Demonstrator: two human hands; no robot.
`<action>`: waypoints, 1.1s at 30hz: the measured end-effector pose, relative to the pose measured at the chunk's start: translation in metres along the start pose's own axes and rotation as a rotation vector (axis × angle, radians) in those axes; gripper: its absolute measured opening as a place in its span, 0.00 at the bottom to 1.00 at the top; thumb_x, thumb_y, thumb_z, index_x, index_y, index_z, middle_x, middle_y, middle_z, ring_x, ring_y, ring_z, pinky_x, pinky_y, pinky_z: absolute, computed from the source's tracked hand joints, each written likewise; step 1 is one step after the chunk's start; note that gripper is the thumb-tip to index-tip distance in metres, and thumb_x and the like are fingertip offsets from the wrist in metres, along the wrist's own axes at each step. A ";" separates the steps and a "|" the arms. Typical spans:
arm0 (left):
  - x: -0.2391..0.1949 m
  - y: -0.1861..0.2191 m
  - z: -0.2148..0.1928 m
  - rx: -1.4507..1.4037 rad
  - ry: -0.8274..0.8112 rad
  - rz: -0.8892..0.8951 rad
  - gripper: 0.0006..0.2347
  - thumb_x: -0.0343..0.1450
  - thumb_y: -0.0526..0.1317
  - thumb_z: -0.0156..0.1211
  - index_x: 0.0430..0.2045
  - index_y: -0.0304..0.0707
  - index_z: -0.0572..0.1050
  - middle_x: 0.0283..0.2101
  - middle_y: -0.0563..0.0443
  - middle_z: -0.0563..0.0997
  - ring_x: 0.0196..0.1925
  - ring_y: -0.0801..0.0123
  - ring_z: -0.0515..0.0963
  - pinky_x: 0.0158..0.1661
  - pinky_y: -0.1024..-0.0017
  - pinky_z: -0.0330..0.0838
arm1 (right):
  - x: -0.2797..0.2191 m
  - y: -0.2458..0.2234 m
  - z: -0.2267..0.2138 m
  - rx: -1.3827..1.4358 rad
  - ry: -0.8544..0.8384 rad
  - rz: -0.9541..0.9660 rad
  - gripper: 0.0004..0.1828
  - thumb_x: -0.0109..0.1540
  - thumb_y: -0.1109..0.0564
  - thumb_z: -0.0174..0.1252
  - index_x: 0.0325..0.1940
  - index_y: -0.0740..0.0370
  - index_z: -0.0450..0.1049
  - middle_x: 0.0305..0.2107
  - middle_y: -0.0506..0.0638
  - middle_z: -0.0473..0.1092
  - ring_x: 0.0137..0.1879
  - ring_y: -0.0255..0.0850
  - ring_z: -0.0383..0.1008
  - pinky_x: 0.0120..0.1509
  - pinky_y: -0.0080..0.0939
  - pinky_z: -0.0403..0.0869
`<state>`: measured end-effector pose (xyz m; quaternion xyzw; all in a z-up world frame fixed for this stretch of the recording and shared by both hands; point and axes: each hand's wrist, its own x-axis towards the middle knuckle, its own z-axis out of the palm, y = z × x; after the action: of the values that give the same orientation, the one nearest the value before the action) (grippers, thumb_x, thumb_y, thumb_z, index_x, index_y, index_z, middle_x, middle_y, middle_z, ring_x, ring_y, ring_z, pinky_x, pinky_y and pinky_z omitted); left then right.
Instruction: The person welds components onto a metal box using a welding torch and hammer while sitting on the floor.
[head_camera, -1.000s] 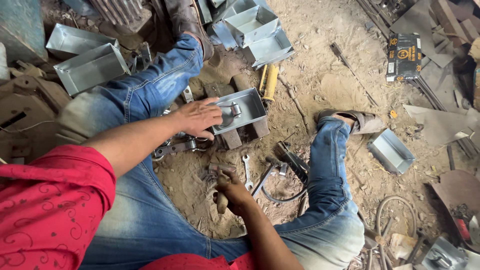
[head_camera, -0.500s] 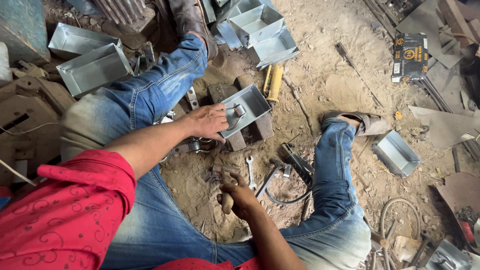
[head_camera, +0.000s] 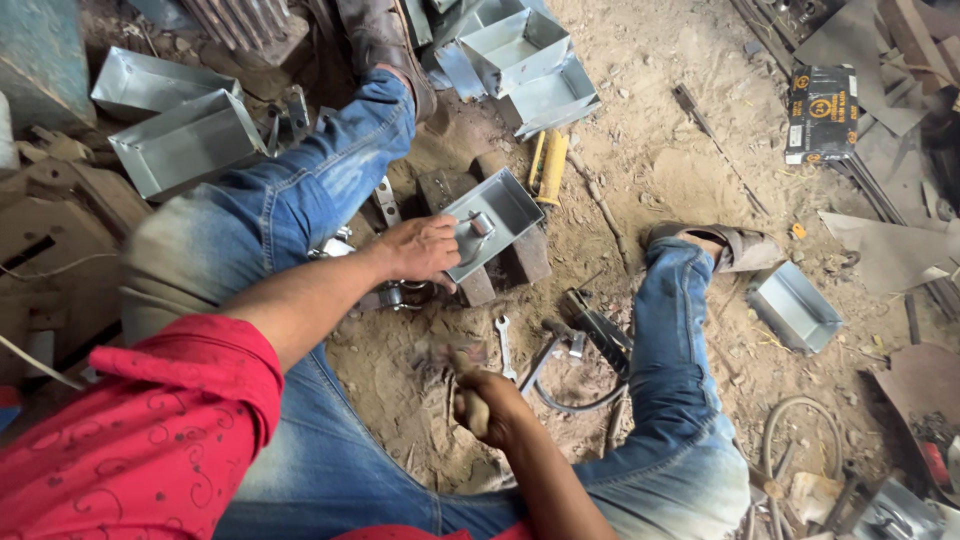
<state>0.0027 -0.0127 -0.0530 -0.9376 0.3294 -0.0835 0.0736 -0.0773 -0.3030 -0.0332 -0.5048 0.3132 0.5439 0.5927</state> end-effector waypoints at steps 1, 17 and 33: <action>0.000 -0.001 0.004 0.041 -0.004 0.007 0.28 0.68 0.69 0.44 0.19 0.43 0.73 0.26 0.55 0.76 0.42 0.66 0.77 0.61 0.68 0.61 | -0.013 -0.004 0.003 -0.053 0.008 -0.035 0.33 0.65 0.65 0.50 0.71 0.82 0.49 0.32 0.58 0.68 0.25 0.40 0.72 0.26 0.38 0.77; 0.002 -0.004 0.026 0.011 0.229 0.112 0.26 0.70 0.68 0.47 0.14 0.47 0.66 0.19 0.58 0.69 0.27 0.67 0.72 0.41 0.73 0.67 | -0.131 -0.103 0.074 -0.721 0.412 -0.900 0.24 0.66 0.58 0.56 0.65 0.68 0.64 0.29 0.64 0.73 0.23 0.40 0.72 0.21 0.40 0.72; 0.001 -0.001 0.049 -0.134 0.183 0.088 0.24 0.65 0.66 0.56 0.13 0.48 0.61 0.19 0.57 0.63 0.31 0.66 0.69 0.51 0.70 0.66 | -0.057 -0.110 0.097 -0.808 0.461 -0.664 0.29 0.66 0.48 0.53 0.67 0.64 0.63 0.26 0.53 0.71 0.20 0.38 0.68 0.18 0.40 0.72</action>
<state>0.0140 -0.0089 -0.1001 -0.9135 0.3804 -0.1435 -0.0160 -0.0010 -0.2195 0.0760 -0.8682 0.0261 0.2809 0.4081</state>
